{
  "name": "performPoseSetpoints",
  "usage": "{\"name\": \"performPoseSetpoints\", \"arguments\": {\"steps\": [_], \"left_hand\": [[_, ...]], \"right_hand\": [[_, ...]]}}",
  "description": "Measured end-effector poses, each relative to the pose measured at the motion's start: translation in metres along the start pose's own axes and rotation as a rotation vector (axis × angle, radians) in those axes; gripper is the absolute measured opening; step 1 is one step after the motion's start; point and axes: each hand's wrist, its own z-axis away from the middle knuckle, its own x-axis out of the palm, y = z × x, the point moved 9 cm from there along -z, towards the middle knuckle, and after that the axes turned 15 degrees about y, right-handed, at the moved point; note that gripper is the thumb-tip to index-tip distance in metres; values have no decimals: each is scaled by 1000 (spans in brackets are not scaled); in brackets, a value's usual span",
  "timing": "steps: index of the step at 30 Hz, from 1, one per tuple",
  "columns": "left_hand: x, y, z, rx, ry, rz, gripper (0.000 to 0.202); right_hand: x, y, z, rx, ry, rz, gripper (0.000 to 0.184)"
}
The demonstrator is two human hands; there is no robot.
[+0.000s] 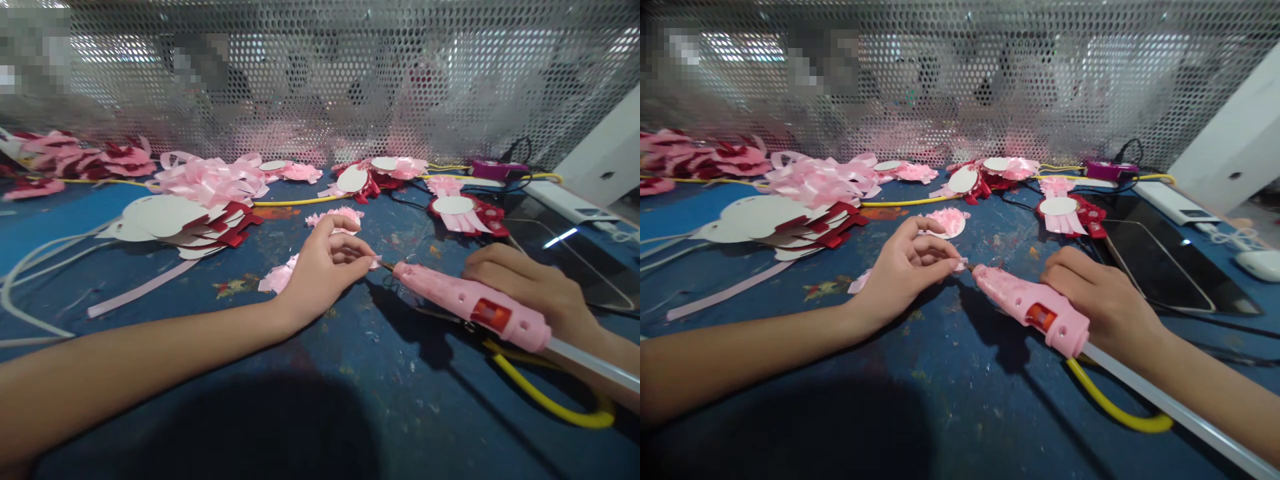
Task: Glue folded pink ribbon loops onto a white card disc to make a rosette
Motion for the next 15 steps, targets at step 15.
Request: {"name": "performPoseSetpoints", "arguments": {"steps": [15], "left_hand": [[1, 5, 2, 23, -7, 0, 40]], "right_hand": [[15, 60, 5, 539, -74, 189, 28]]}}
